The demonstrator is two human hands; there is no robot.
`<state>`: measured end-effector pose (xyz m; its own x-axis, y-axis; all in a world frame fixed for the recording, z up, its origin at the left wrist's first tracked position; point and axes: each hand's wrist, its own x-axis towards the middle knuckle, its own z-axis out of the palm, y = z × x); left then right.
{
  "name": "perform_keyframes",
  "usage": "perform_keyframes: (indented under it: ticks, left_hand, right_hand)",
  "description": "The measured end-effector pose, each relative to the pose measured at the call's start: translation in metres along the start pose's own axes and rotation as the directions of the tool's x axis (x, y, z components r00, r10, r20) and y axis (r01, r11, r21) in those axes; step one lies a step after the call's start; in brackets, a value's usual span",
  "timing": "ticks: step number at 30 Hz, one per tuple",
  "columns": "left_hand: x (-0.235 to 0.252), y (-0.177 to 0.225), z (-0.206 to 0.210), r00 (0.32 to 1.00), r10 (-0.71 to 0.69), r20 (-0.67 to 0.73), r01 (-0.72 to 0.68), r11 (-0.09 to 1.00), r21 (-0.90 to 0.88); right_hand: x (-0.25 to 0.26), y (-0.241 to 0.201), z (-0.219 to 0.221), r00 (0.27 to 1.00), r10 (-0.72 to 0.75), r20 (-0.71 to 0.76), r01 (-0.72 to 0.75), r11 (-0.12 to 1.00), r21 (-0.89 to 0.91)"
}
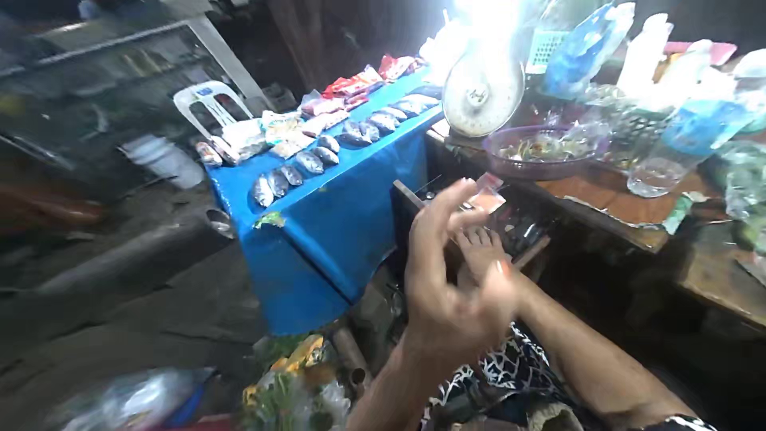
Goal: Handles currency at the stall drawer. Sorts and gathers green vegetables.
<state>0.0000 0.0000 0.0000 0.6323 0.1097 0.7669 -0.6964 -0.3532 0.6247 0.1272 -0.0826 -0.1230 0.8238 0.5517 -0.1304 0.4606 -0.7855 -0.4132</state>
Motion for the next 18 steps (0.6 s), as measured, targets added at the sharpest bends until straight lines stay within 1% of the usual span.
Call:
perform_keyframes:
  ticks: [1, 2, 3, 4, 5, 6, 8, 9, 13, 15, 16, 18]
  left_hand:
    - [0.005, -0.027, 0.007, 0.997, -0.075, -0.009, 0.075, 0.994, 0.082]
    - [0.009, -0.051, 0.014, 0.980, -0.197, 0.000, 0.195, 0.968, 0.155]
    - [0.012, -0.075, 0.020, 0.946, -0.323, 0.028, 0.311, 0.928, 0.205]
    - [0.013, -0.097, 0.026, 0.908, -0.415, 0.059, 0.388, 0.884, 0.260]
    - [0.014, -0.117, 0.033, 0.868, -0.486, 0.097, 0.435, 0.841, 0.321]
    - [0.015, -0.132, 0.039, 0.827, -0.543, 0.146, 0.458, 0.801, 0.386]
    - [0.016, -0.159, 0.052, 0.760, -0.609, 0.226, 0.450, 0.744, 0.494]
    - [0.016, -0.171, 0.057, 0.743, -0.618, 0.256, 0.425, 0.732, 0.533]
    - [0.028, -0.205, 0.073, 0.691, -0.605, 0.396, 0.255, 0.716, 0.650]
    - [0.036, -0.224, 0.080, 0.640, -0.611, 0.465, 0.164, 0.700, 0.695]
    - [0.037, -0.232, 0.083, 0.625, -0.613, 0.483, 0.116, 0.685, 0.719]
    - [0.036, -0.235, 0.085, 0.632, -0.595, 0.497, 0.055, 0.674, 0.737]
  right_hand:
    - [0.003, 0.002, 0.006, 1.000, -0.014, -0.011, 0.014, 1.000, 0.003]
    - [0.001, 0.002, 0.005, 1.000, -0.020, 0.010, 0.020, 1.000, -0.002]
    - [0.000, 0.002, 0.003, 0.999, -0.023, 0.029, 0.024, 0.999, -0.024]
    - [0.000, 0.002, 0.004, 0.999, -0.033, 0.015, 0.034, 0.999, -0.039]
    - [0.000, 0.003, 0.005, 0.999, -0.042, 0.002, 0.042, 0.998, -0.053]
    - [0.002, 0.002, 0.006, 0.999, -0.036, 0.020, 0.038, 0.997, -0.069]
    - [0.005, 0.003, 0.009, 0.999, -0.028, 0.044, 0.033, 0.994, -0.100]
    - [0.006, 0.004, 0.011, 0.999, -0.032, 0.041, 0.036, 0.994, -0.106]
    - [0.008, 0.007, 0.011, 0.998, -0.039, 0.047, 0.043, 0.995, -0.092]
    - [0.009, 0.007, 0.011, 0.998, -0.028, 0.059, 0.034, 0.994, -0.101]
    - [0.010, 0.008, 0.012, 0.998, -0.030, 0.057, 0.035, 0.994, -0.100]
    - [0.010, 0.011, 0.015, 0.999, -0.046, 0.026, 0.048, 0.995, -0.083]
